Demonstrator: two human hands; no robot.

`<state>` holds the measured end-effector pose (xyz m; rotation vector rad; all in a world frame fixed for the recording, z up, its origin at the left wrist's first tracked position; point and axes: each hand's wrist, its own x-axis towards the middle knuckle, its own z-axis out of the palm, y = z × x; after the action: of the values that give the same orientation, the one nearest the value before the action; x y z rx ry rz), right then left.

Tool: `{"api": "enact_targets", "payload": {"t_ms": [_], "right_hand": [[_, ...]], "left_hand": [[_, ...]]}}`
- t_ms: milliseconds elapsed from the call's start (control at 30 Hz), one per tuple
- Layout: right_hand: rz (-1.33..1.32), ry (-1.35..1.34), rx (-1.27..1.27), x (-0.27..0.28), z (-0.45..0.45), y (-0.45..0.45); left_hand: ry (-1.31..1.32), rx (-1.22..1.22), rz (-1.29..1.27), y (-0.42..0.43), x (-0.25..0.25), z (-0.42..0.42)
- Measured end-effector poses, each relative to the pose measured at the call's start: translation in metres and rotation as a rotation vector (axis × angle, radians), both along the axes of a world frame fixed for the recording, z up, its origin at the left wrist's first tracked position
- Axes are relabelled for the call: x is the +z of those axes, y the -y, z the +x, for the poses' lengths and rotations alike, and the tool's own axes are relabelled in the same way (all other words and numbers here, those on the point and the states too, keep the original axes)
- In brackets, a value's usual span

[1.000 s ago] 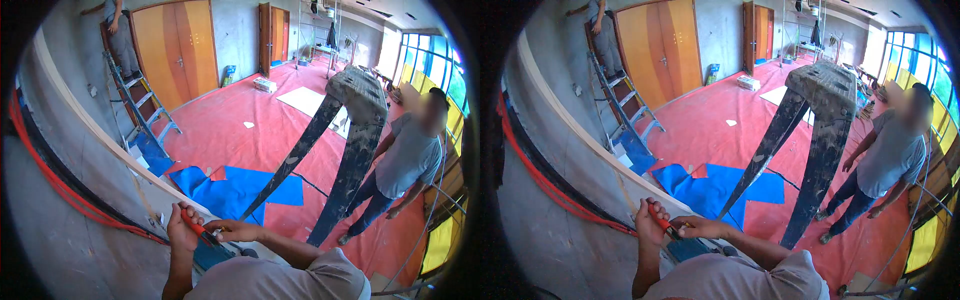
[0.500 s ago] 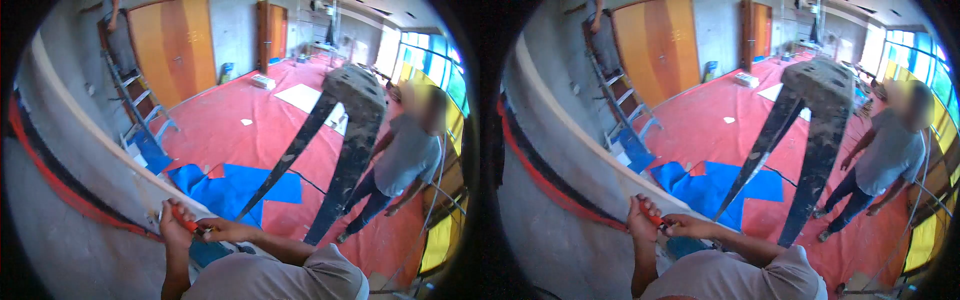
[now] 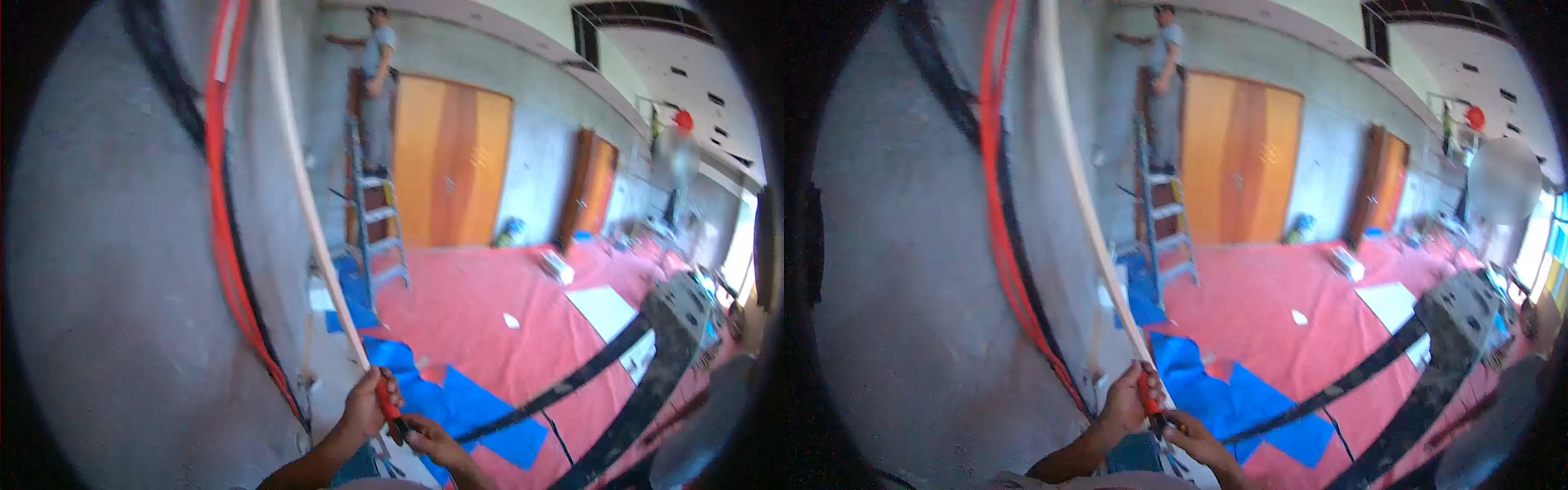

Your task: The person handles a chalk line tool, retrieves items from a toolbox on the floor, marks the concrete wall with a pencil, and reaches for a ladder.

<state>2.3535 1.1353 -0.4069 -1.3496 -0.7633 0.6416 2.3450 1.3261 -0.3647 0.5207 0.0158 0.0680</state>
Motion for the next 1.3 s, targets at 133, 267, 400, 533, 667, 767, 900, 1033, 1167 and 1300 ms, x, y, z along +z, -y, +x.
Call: {"api": "enact_targets", "payload": {"t_ms": [133,267,400,533,667,767,900,1033,1167,1300], "right_hand": [[0.041,-0.147,0.215,0.007,0.008,0.013],[0.155,-0.25,0.348,0.037,0.008,0.026],[0.065,0.077,-0.026,0.043,0.008,-0.019],[-0.084,0.07,0.096,0.031,0.013,-0.033],[0.294,-0.149,0.557,-0.005,0.034,-0.013],[0.05,0.112,0.043,0.051,0.017,-0.003],[-0.024,-0.056,0.218,0.032,0.016,-0.039],[-0.151,0.006,0.185,0.023,0.006,-0.043],[0.198,0.029,0.612,0.017,0.025,-0.018],[-0.04,0.201,0.116,0.013,0.028,-0.023]], "left_hand": [[0.06,-0.152,-0.092,-0.012,0.006,0.001],[0.091,0.007,-0.024,-0.039,0.022,0.006],[0.094,-0.017,0.019,-0.031,0.024,-0.009],[0.111,0.072,0.013,-0.033,0.025,-0.012],[0.153,0.141,-0.009,-0.059,0.025,-0.015],[0.129,0.151,-0.005,-0.053,0.025,-0.018],[0.101,0.065,-0.012,-0.036,0.018,-0.016],[0.102,0.064,-0.002,-0.036,0.013,-0.017],[0.105,0.055,-0.027,-0.045,0.012,-0.019],[0.067,0.09,0.044,-0.035,0.016,-0.024]]}}
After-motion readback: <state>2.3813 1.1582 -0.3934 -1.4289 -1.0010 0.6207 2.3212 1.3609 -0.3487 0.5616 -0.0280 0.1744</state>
